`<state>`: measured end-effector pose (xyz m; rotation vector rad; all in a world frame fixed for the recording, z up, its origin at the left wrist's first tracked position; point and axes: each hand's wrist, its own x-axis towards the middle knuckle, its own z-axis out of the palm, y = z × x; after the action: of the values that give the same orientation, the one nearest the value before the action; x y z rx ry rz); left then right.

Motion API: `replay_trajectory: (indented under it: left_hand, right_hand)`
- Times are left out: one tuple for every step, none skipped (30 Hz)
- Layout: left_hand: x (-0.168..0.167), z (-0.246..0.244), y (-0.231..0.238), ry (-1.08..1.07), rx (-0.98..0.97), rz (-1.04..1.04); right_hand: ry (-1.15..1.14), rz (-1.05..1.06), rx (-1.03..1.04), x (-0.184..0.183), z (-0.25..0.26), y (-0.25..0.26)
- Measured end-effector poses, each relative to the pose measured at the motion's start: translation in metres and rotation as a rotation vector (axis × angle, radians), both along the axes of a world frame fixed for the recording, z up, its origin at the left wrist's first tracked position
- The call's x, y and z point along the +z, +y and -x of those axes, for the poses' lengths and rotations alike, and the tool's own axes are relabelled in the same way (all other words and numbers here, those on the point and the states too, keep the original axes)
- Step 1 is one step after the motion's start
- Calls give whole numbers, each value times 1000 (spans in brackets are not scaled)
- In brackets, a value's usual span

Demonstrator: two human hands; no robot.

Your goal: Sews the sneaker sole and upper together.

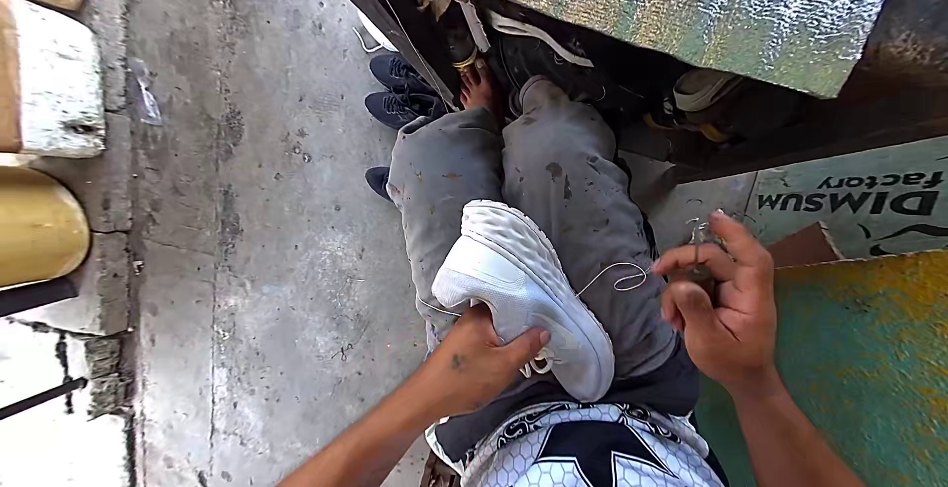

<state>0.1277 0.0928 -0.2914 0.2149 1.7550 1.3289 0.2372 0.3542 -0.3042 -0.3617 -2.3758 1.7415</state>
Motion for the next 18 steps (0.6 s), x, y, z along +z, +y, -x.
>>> replay_trajectory:
  left_hand:
    - [-2,0,-2,-41,30,-42]
    - [-4,-1,-4,-85,58,-75]
    - [-4,-2,-6,-131,82,-99]
    - [-4,-2,-7,-176,101,-117]
    - [-4,-2,-7,-217,111,-131]
    - [-4,-1,-8,-247,114,-142]
    - [-5,-1,-10,-265,108,-153]
    - [-6,0,-11,-275,98,-164]
    - [-7,0,-13,-279,87,-175]
    - [-8,1,-14,-283,77,-182]
    - [-8,1,-15,-285,70,-192]
    - [-8,1,-15,-288,61,-199]
    - [-8,1,-16,-294,53,-208]
    - [-8,0,-16,-299,47,-219]
    - [-9,-1,-17,-302,49,-233]
    - [-10,-1,-17,-301,52,-252]
    - [-11,-2,-18,-300,56,-271]
    - [-12,-3,-20,-300,58,-292]
  right_hand:
    - [-64,-38,59,5,-2,0]
    - [-120,-104,143,10,-4,-3]
    - [-171,-190,235,12,-4,-8]
    - [-198,-267,305,11,-5,-12]
    - [-200,-308,343,9,-5,-15]
    - [-195,-334,358,6,-5,-17]
    - [-188,-350,366,4,-5,-18]
    - [-185,-358,375,3,-4,-18]
    - [-185,-364,385,3,-4,-17]
    - [-190,-367,394,3,-4,-16]
    - [-194,-363,403,2,-4,-14]
    - [-199,-359,413,2,-3,-12]
    - [-204,-357,421,2,-3,-11]
    - [-207,-357,428,2,-3,-10]
    - [-207,-361,431,2,-3,-10]
    - [-208,-363,433,2,-2,-10]
    - [-210,-364,436,3,-2,-10]
    - [-210,-366,440,3,-2,-10]
